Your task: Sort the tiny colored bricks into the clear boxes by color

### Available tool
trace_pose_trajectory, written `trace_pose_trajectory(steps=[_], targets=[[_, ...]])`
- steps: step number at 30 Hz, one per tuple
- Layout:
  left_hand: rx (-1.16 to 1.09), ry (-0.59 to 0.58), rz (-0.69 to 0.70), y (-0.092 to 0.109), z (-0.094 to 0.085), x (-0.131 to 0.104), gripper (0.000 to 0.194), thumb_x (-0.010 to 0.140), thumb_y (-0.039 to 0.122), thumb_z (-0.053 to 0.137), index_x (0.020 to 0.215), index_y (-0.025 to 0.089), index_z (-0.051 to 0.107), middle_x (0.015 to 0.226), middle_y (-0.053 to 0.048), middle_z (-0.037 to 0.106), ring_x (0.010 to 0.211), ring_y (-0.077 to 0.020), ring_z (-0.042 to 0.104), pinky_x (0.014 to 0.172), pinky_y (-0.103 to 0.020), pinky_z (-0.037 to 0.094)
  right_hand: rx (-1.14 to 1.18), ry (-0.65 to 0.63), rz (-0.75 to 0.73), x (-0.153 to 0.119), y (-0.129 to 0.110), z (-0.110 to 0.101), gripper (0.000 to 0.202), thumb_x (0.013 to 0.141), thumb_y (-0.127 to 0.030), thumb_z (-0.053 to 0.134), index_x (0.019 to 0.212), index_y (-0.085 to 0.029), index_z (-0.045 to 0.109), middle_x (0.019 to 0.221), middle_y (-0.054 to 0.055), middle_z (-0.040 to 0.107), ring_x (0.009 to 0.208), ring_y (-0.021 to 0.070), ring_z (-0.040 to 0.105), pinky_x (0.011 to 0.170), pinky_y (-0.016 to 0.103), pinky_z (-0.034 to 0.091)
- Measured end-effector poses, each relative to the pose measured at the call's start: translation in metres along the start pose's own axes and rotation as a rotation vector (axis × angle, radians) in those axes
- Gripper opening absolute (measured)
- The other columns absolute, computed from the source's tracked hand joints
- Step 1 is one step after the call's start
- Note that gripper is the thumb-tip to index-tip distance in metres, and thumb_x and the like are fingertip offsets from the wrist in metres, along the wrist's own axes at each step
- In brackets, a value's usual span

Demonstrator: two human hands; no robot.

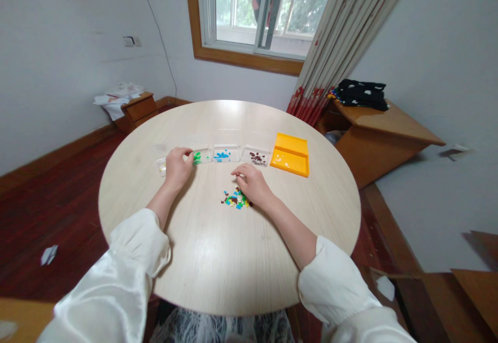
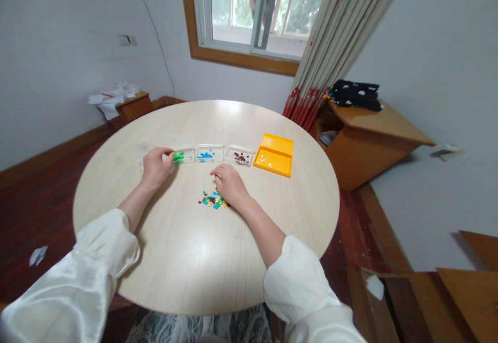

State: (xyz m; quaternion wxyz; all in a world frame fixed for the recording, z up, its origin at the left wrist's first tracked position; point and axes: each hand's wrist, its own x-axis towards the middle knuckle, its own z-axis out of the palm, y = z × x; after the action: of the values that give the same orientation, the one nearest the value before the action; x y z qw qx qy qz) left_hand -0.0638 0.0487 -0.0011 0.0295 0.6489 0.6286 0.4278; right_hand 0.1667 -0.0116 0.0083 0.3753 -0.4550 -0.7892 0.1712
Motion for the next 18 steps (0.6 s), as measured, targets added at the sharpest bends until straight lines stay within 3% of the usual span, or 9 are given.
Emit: trace_pose_trajectory(steps=[5, 9, 12, 15, 18], targets=[[0.047, -0.011, 0.042, -0.006, 0.005, 0.000, 0.038, 0.078, 0.029, 0.053, 0.112, 0.014, 0.062, 0.091, -0.011, 0.064, 0.091, -0.0251, 0.054, 0.089, -0.039, 0.038, -0.070, -0.150, 0.039, 0.001, 0.004, -0.011, 0.029, 0.072, 0.005, 0.045, 0.077, -0.013, 0.067, 0.084, 0.007, 0.061, 0.086, 0.0157, 0.056, 0.085, 0.032, 0.044], [0.033, 0.001, 0.046, 0.000, 0.002, -0.001, 0.043, 0.078, 0.030, 0.055, 0.118, 0.014, 0.058, 0.092, -0.010, 0.063, 0.092, -0.0256, 0.054, 0.088, -0.039, 0.038, -0.054, -0.242, 0.036, 0.000, 0.004, -0.020, 0.030, 0.071, 0.005, 0.047, 0.077, -0.014, 0.069, 0.083, 0.006, 0.062, 0.082, 0.0139, 0.057, 0.082, 0.029, 0.044], [0.001, 0.017, 0.055, 0.007, -0.001, -0.003, 0.034, 0.078, 0.028, 0.053, 0.109, 0.015, 0.062, 0.087, -0.009, 0.063, 0.089, -0.0235, 0.054, 0.086, -0.036, 0.039, -0.011, -0.290, 0.020, -0.001, 0.004, -0.024, 0.028, 0.072, 0.004, 0.051, 0.077, -0.015, 0.071, 0.081, 0.005, 0.064, 0.079, 0.0138, 0.058, 0.079, 0.029, 0.045], [-0.037, -0.013, 0.057, 0.015, -0.002, -0.007, 0.018, 0.079, 0.028, 0.052, 0.084, 0.016, 0.064, 0.077, -0.006, 0.062, 0.075, -0.0188, 0.053, 0.075, -0.031, 0.039, 0.000, -0.323, 0.029, -0.002, 0.003, -0.026, 0.025, 0.072, 0.000, 0.054, 0.079, -0.016, 0.072, 0.080, 0.005, 0.066, 0.076, 0.0140, 0.060, 0.075, 0.028, 0.046], [-0.081, -0.125, 0.056, 0.025, -0.002, -0.013, 0.027, 0.080, 0.031, 0.051, 0.057, 0.017, 0.052, 0.058, 0.000, 0.052, 0.058, -0.0137, 0.044, 0.061, -0.026, 0.034, -0.005, -0.350, 0.055, -0.003, 0.004, -0.025, 0.022, 0.072, -0.003, 0.056, 0.078, -0.017, 0.073, 0.077, 0.004, 0.067, 0.070, 0.0134, 0.059, 0.070, 0.027, 0.046]])
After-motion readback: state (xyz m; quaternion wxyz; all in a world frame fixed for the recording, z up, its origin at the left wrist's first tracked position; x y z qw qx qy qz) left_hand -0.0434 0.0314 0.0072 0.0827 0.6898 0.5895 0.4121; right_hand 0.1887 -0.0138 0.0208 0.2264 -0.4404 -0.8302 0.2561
